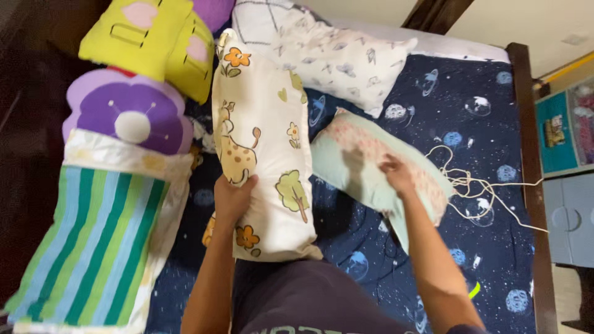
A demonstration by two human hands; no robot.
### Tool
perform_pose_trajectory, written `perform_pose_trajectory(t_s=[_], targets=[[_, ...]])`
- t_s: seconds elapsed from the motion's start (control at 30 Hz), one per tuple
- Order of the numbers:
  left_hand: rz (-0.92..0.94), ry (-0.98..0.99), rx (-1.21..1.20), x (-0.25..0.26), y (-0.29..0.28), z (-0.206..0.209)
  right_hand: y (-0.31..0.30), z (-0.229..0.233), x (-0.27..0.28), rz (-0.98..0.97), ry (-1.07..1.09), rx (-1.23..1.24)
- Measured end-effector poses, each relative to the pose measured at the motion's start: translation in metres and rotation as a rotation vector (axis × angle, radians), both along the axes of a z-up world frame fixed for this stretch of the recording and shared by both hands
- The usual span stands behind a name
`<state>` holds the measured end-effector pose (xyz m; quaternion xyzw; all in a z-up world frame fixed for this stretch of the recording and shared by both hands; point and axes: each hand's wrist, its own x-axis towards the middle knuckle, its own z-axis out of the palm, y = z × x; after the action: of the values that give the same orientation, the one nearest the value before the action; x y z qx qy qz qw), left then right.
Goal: The person folds a striped towel and places it on the bed, then arranges several pillows and a blanket. The person then picks up a portable vacuum and a tangled cord, coils the cord, and places both items on a nearby storage unit.
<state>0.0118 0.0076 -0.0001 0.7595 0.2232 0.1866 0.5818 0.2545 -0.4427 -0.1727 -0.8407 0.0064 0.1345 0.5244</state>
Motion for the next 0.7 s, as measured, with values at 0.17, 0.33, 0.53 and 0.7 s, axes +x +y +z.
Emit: perform_pose_trajectory(t_s=[0.17,0.33,0.53,0.7], targets=[[-0.080,-0.020,0.005,0.072,0.073,0.008,0.110,-0.018,0.003,0.041,0.122,0.112],[-0.172,0.019,-0.051,0.142,0.159,0.013,0.243,-0.025,0.022,0.060,0.207,0.144],[-0.260,-0.108,-0.190,0.224,0.270,-0.010,0.354,-0.031,0.074,0.117,0.205,0.148],[-0.149,0.376,0.102,0.297,0.347,-0.095,0.373,-0.050,0.113,0.142,0.175,0.207]])
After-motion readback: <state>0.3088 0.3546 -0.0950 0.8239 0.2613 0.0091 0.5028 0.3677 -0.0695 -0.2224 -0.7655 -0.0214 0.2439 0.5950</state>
